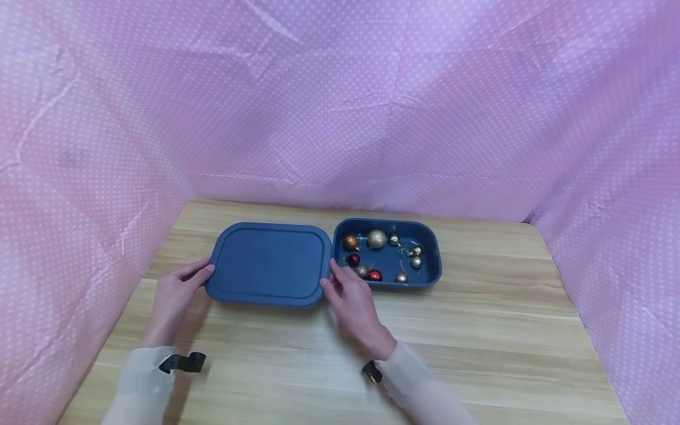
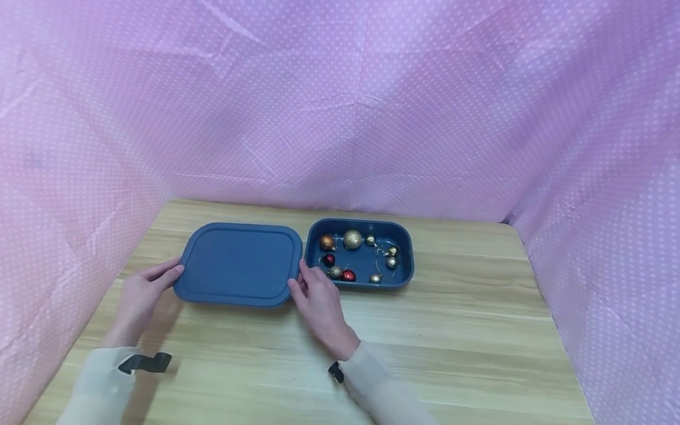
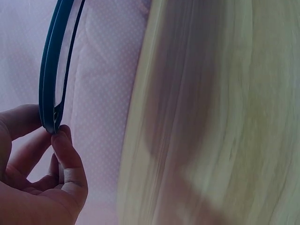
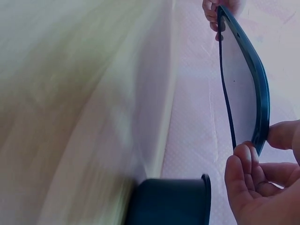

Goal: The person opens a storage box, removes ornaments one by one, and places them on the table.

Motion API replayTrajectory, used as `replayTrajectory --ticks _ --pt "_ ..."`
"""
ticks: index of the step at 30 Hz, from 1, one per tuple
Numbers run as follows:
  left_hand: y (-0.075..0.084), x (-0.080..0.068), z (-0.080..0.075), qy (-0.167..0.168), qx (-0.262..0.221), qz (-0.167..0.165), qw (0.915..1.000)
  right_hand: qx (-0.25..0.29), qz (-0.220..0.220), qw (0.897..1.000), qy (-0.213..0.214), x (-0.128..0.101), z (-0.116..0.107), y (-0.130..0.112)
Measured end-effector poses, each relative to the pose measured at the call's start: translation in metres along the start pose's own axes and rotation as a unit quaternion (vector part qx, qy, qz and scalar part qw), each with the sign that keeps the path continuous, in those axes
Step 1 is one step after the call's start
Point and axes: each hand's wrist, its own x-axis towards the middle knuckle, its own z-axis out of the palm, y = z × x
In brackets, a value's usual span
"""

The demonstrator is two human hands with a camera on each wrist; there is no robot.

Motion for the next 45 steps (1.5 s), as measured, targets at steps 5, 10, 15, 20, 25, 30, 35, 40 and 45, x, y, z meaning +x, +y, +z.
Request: replayTrajectory --ticks 5,10,15,20,25,30,35,40,45 --pt "-0.005 0.001 -0.008 0.008 -0.007 -0.013 0.9999 0.000 0.001 1.000 -0.022 0.001 0.012 -0.005" --pt "-0.013 0.004 -0.014 0.013 -0.009 -0.021 0.9997 -0.008 0.003 0.999 -0.041 0.003 0.024 -0.007" --pt "-0.017 0.006 -0.018 0.016 0.018 -0.019 0.9995 -0.039 -0.007 0.998 -0.052 0.006 0.033 -0.009" --pt "-0.019 0.009 -0.020 0.030 0.057 -0.009 0.9979 -0.062 -0.014 0.996 -0.068 0.010 0.040 -0.009" --pt "-0.021 0.012 -0.021 0.036 0.078 -0.003 0.9963 -0.071 -0.011 0.994 -0.078 0.011 0.045 -0.009" --pt "-0.025 0.015 -0.021 0.036 0.082 0.001 0.9960 -0.070 -0.001 0.994 -0.083 0.012 0.047 -0.008" --pt "-0.028 0.017 -0.022 0.029 0.101 0.017 0.9943 -0.076 0.000 0.993 -0.086 0.013 0.048 -0.007" --pt "-0.028 0.021 -0.024 0.016 0.138 0.043 0.9895 -0.088 0.002 0.991 -0.096 0.015 0.048 -0.005" --pt "-0.029 0.026 -0.027 -0.007 0.165 0.053 0.9848 -0.107 0.006 0.988 -0.115 0.019 0.050 -0.004"
